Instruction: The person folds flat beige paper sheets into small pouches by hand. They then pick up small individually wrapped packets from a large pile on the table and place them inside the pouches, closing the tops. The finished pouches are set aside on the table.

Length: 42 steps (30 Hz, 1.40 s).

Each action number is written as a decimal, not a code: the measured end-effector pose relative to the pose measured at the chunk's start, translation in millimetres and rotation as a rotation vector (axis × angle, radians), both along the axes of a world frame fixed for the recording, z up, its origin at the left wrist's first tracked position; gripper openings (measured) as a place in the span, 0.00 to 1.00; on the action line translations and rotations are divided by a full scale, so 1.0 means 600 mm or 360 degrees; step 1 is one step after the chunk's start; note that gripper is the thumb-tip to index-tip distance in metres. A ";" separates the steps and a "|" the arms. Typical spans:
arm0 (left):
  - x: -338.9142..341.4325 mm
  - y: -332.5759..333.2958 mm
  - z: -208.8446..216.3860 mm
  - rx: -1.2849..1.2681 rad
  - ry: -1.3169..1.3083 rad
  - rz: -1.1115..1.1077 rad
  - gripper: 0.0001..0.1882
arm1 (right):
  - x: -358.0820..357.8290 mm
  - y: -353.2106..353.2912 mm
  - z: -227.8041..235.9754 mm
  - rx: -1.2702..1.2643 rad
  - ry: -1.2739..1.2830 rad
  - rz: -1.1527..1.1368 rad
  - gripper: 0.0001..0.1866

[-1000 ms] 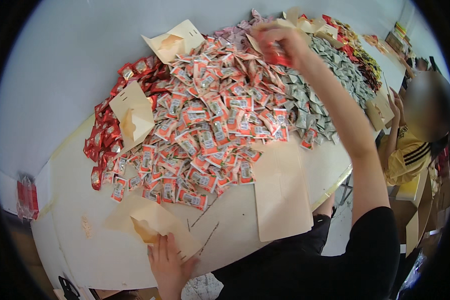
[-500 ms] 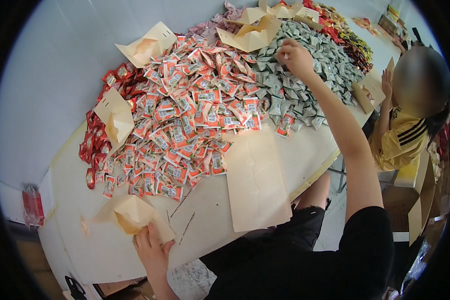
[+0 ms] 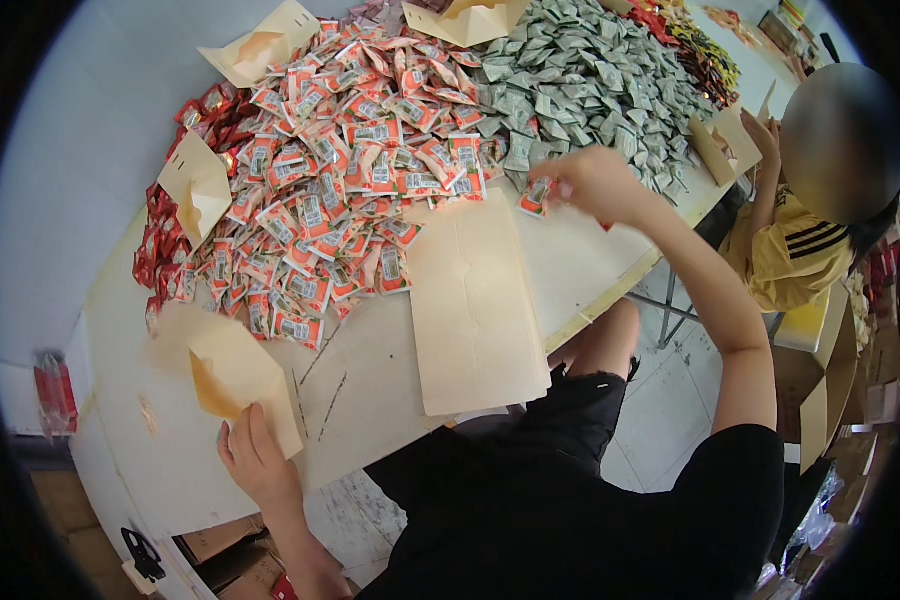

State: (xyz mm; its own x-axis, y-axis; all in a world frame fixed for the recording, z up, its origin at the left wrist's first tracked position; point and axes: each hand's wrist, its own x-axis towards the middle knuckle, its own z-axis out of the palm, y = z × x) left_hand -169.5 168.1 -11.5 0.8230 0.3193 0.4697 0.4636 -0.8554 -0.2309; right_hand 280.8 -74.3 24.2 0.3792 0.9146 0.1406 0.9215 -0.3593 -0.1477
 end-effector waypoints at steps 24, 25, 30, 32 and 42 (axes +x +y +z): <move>0.299 -0.262 0.035 -0.0170 0.0195 -0.0829 0.18 | -0.185 0.082 0.083 0.0088 0.0386 0.0248 0.10; 0.300 -0.262 0.027 -0.0188 0.0174 -0.0826 0.17 | -0.188 0.090 0.084 0.0433 0.0534 0.0191 0.11; 0.301 -0.265 0.028 -0.0246 0.0187 -0.0823 0.17 | -0.203 0.088 -0.014 0.0392 0.0124 0.0523 0.29; 0.299 -0.269 0.034 -0.0203 0.0307 -0.0786 0.17 | -0.196 0.081 -0.028 0.0558 0.0171 0.0704 0.26; 0.298 -0.269 0.006 -0.0439 0.0069 -0.0722 0.12 | -0.196 0.030 0.011 -0.0446 0.0342 0.0466 0.21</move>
